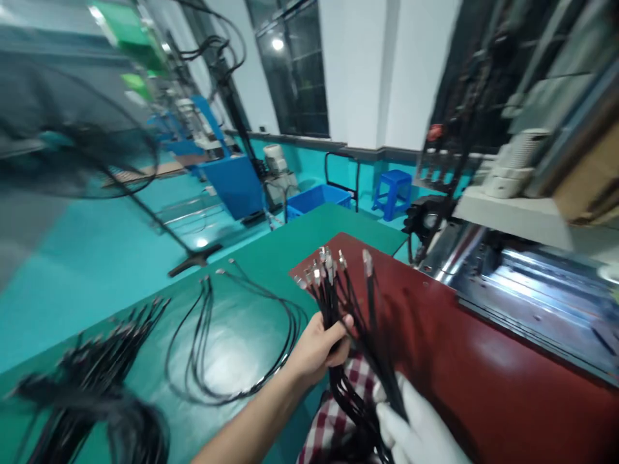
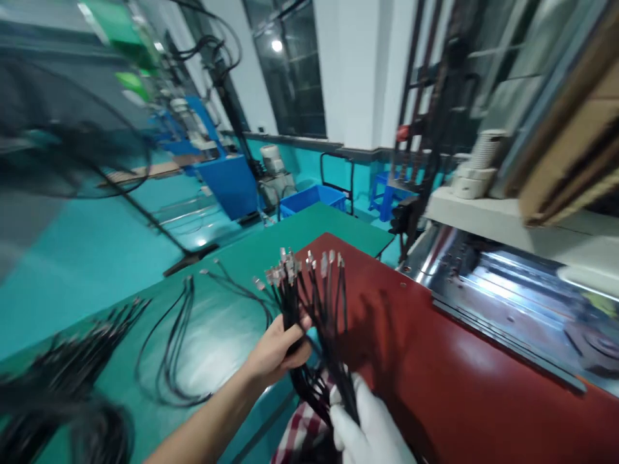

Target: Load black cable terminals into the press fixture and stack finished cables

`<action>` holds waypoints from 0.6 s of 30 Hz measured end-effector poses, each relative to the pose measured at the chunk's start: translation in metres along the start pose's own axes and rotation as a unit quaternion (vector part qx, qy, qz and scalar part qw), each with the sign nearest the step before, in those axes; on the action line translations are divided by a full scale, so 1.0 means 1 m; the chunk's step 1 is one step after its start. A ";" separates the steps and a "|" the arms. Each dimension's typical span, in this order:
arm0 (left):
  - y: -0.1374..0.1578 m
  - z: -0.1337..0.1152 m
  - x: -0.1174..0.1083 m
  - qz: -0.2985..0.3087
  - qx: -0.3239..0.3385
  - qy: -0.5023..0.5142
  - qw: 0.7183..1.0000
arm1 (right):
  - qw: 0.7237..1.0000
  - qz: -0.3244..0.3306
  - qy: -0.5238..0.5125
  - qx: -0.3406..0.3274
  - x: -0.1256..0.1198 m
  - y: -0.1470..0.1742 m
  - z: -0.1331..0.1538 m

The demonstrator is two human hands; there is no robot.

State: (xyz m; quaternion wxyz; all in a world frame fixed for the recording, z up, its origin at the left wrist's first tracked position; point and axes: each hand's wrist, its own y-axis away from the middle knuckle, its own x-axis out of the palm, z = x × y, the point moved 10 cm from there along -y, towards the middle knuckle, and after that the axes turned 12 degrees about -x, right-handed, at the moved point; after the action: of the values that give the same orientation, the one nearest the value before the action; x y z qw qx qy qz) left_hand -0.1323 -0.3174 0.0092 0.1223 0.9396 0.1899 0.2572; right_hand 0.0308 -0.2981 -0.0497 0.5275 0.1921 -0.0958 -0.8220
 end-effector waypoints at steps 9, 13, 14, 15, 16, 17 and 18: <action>0.116 -0.094 -0.128 -0.160 0.052 0.054 0.984 | 0.956 0.227 -0.125 -0.135 0.047 -0.080 0.149; 0.139 -0.147 -0.218 -0.320 0.025 -0.022 0.947 | 0.938 0.282 -0.127 -0.155 0.116 -0.149 0.199; 0.138 -0.158 -0.240 -0.350 0.022 -0.033 0.936 | 0.944 0.268 -0.080 -0.176 0.130 -0.173 0.206; 0.136 -0.166 -0.263 -0.384 0.018 -0.047 0.922 | 0.947 0.247 0.003 -0.204 0.142 -0.196 0.210; 0.133 -0.171 -0.284 -0.420 0.010 -0.064 0.905 | 0.947 0.228 0.057 -0.220 0.153 -0.219 0.212; 0.129 -0.174 -0.304 -0.454 0.003 -0.086 0.887 | 0.945 0.206 0.105 -0.231 0.162 -0.240 0.212; 0.125 -0.174 -0.320 -0.487 -0.001 -0.112 0.866 | 0.942 0.178 0.154 -0.237 0.167 -0.258 0.209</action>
State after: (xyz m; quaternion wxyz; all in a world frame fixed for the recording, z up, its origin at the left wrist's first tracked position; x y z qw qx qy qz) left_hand -0.4426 -0.5410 0.0558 0.2534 0.7502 0.6079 0.0585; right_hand -0.3323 -0.3484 0.0116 0.7041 0.1657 0.1518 -0.6736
